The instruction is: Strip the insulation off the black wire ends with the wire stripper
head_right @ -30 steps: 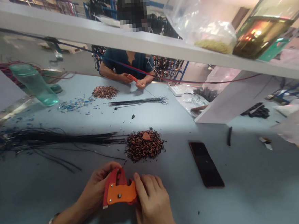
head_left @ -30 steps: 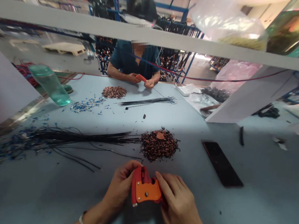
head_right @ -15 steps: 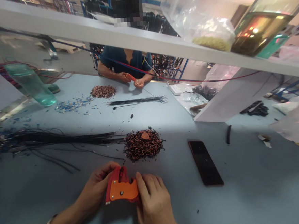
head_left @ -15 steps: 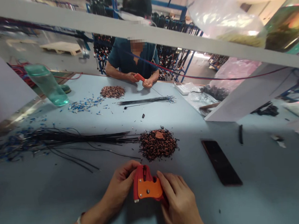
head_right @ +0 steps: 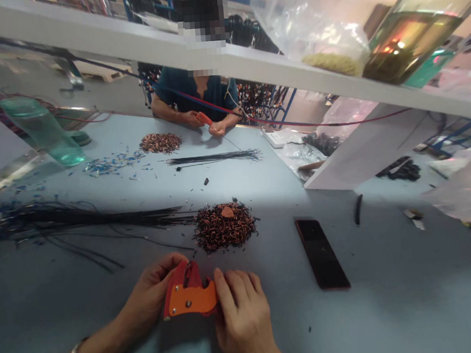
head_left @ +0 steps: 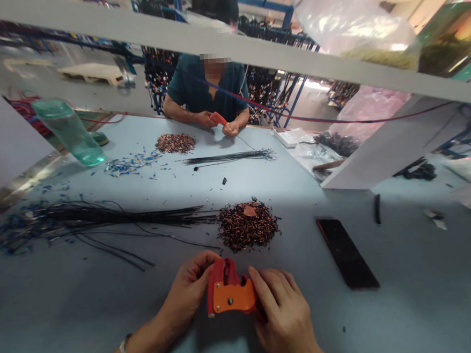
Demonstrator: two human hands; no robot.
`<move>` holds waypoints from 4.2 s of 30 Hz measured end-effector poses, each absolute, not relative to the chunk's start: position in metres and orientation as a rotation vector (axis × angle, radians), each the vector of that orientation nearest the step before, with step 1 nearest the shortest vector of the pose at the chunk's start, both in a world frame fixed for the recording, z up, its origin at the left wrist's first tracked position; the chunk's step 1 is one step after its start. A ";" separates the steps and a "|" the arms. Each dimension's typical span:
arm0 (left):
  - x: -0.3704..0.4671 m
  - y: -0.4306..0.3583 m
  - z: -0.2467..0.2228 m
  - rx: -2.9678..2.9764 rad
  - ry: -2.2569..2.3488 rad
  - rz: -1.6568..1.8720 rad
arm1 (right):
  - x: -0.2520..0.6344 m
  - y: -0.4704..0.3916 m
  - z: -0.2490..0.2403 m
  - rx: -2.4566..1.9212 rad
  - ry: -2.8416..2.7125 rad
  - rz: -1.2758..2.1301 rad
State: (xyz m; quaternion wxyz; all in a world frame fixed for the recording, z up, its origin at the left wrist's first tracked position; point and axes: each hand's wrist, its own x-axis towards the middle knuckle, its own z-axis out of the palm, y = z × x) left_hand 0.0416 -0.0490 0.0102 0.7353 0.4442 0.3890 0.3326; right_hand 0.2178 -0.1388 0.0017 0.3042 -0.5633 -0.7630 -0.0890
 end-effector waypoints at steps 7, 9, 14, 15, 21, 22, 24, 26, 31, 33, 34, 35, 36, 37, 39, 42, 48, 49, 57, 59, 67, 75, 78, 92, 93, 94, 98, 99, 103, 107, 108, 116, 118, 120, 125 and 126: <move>0.044 -0.051 0.012 1.010 0.822 0.690 | 0.214 -0.135 0.006 -1.424 -2.012 -0.216; 0.044 -0.052 0.012 0.964 0.802 0.686 | 0.212 -0.134 0.006 -1.421 -2.020 -0.183; 0.042 -0.052 0.011 0.915 0.738 0.623 | 0.208 -0.133 0.005 -1.417 -2.029 -0.150; 0.041 -0.052 0.011 0.923 0.727 0.613 | 0.208 -0.133 0.005 -1.414 -2.026 -0.146; 0.041 -0.051 0.013 1.025 0.753 0.596 | 0.208 -0.133 0.004 -1.437 -2.004 -0.105; 0.040 -0.051 0.013 1.046 0.759 0.587 | 0.208 -0.133 0.003 -1.439 -2.005 -0.101; 0.040 -0.051 0.014 1.075 0.762 0.572 | 0.208 -0.133 0.003 -1.440 -2.011 -0.093; 0.040 -0.051 0.013 1.085 0.755 0.568 | 0.209 -0.133 0.002 -1.434 -2.018 -0.082; 0.040 -0.050 0.012 1.090 0.714 0.598 | 0.210 -0.135 0.004 -1.416 -2.013 -0.026; 0.039 -0.050 0.012 1.125 0.689 0.601 | 0.211 -0.135 0.004 -1.421 -2.005 0.006; 0.039 -0.050 0.012 1.146 0.675 0.601 | 0.211 -0.136 0.004 -1.425 -2.004 0.020; 0.039 -0.050 0.012 1.165 0.665 0.600 | 0.211 -0.136 0.004 -1.427 -2.005 0.033; 0.039 -0.050 0.012 1.180 0.662 0.601 | 0.211 -0.137 0.004 -1.426 -2.008 0.039; 0.039 -0.050 0.012 1.192 0.663 0.602 | 0.211 -0.137 0.004 -1.424 -2.012 0.041; 0.039 -0.051 0.013 1.210 0.664 0.607 | 0.211 -0.137 0.004 -1.419 -2.017 0.047; 0.039 -0.051 0.014 1.244 0.649 0.616 | 0.211 -0.137 0.002 -1.421 -2.023 0.069; 0.039 -0.051 0.016 1.263 0.645 0.618 | 0.212 -0.136 0.002 -1.398 -2.020 0.068; 0.039 -0.051 0.016 1.247 0.653 0.614 | 0.212 -0.136 0.002 -1.389 -2.020 0.051; 0.041 -0.051 0.012 1.044 0.781 0.668 | 0.209 -0.135 0.005 -1.318 -1.984 0.082; 0.041 -0.051 0.012 1.092 0.828 0.694 | 0.207 -0.137 0.012 -1.316 -1.829 0.327; 0.038 -0.048 0.010 1.394 0.999 0.703 | 0.200 -0.133 0.023 -0.879 -0.429 1.757; 0.038 -0.049 0.012 1.356 1.025 0.753 | 0.195 -0.131 0.000 -0.640 -0.354 1.916; 0.039 -0.049 0.013 1.370 1.011 0.746 | 0.194 -0.132 0.003 -0.745 -0.386 1.886; 0.039 -0.053 0.009 1.018 0.863 0.818 | 0.202 -0.138 0.009 -1.470 -1.888 0.369; 0.039 -0.054 0.008 0.956 0.861 0.817 | 0.201 -0.138 0.007 -1.459 -1.932 0.310; 0.039 -0.055 0.008 0.905 0.863 0.808 | 0.200 -0.137 0.006 -1.452 -1.967 0.250; 0.038 -0.057 0.007 0.818 0.882 0.774 | 0.200 -0.135 0.009 -1.444 -2.002 0.153; 0.038 -0.057 0.007 0.814 0.888 0.773 | 0.200 -0.134 0.009 -1.437 -2.001 0.157; 0.038 -0.055 0.007 0.882 0.852 0.760 | 0.203 -0.134 0.010 -1.439 -1.995 0.173; 0.038 -0.053 0.011 1.034 0.792 0.744 | 0.204 -0.135 0.009 -1.454 -1.991 0.171; 0.038 -0.053 0.013 1.060 0.792 0.741 | 0.204 -0.135 0.009 -1.455 -1.987 0.176; 0.038 -0.052 0.018 1.155 0.804 0.703 | 0.204 -0.133 0.007 -1.450 -1.959 0.213; 0.038 -0.051 0.019 1.181 0.811 0.694 | 0.203 -0.132 0.007 -1.447 -1.949 0.204; 0.039 -0.050 0.019 1.226 0.794 0.693 | 0.202 -0.131 0.007 -1.459 -1.937 0.197; 0.038 -0.049 0.017 1.291 0.750 0.717 | 0.201 -0.130 0.008 -1.521 -1.963 0.118; 0.038 -0.049 0.016 1.296 0.745 0.712 | 0.201 -0.130 0.007 -1.526 -1.972 0.117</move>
